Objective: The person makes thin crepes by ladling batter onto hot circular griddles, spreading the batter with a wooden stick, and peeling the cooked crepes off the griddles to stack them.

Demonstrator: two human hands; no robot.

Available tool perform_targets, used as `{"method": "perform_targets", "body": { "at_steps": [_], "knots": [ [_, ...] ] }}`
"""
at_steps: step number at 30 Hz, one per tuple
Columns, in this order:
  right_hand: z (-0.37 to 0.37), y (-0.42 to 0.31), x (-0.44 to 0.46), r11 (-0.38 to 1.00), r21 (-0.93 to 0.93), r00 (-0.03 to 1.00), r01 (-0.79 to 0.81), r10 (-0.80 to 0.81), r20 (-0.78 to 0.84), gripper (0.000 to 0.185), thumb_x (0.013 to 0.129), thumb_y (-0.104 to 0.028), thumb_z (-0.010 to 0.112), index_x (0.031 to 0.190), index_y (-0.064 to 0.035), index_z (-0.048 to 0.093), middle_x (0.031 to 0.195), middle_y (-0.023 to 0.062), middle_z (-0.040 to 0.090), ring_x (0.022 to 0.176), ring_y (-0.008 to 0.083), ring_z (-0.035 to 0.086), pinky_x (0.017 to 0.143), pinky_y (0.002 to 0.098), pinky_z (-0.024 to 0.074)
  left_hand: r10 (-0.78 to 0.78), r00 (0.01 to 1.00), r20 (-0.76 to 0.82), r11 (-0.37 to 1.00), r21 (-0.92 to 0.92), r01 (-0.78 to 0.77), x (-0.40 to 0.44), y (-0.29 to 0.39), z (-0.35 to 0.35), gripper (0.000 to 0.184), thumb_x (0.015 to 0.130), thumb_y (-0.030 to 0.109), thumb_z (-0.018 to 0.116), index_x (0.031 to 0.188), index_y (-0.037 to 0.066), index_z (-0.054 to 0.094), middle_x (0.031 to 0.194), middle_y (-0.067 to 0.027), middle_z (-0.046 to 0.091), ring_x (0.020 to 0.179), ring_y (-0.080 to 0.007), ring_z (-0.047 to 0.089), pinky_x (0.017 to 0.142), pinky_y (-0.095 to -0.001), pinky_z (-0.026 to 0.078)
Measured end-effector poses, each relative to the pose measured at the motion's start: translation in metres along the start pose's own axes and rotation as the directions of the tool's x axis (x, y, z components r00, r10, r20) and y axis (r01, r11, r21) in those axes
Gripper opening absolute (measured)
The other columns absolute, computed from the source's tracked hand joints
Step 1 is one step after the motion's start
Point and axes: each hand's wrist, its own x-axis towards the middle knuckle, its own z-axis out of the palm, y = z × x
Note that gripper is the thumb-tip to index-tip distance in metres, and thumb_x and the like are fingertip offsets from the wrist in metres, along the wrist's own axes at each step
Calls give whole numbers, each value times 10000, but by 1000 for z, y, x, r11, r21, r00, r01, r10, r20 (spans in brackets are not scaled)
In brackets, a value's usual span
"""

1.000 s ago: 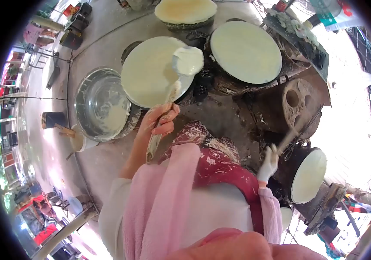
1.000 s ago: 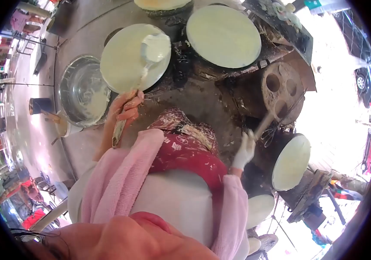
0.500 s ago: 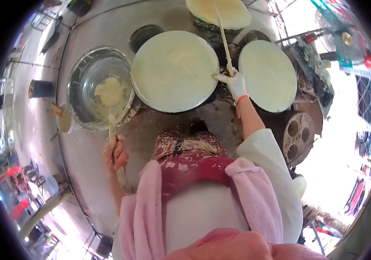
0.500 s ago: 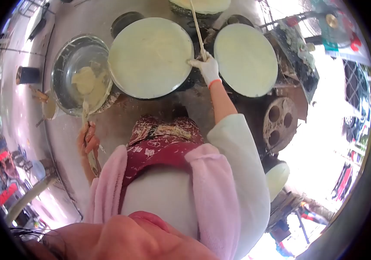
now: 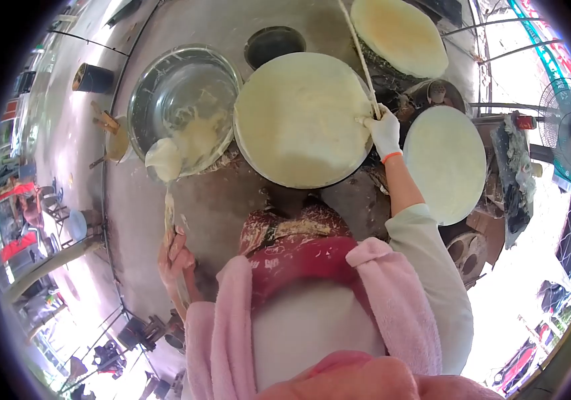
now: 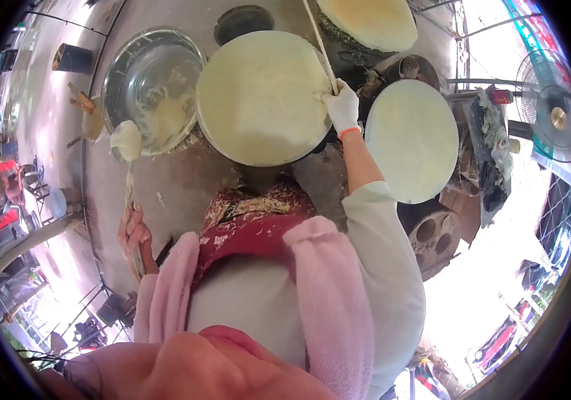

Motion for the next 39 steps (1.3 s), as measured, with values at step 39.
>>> {"method": "perform_targets", "body": {
  "at_steps": [39],
  "knots": [
    [-204, -317, 112, 883, -398, 968, 247, -243, 61, 384, 674, -161, 777, 1017, -23, 670, 691, -48, 548, 521, 28, 434, 462, 200, 331, 105, 985, -135, 986, 140, -85, 50, 21, -27, 275, 1036, 219, 428, 1111, -24, 533, 680, 75, 389, 357, 4, 286, 378, -168, 219]
  ]
}}
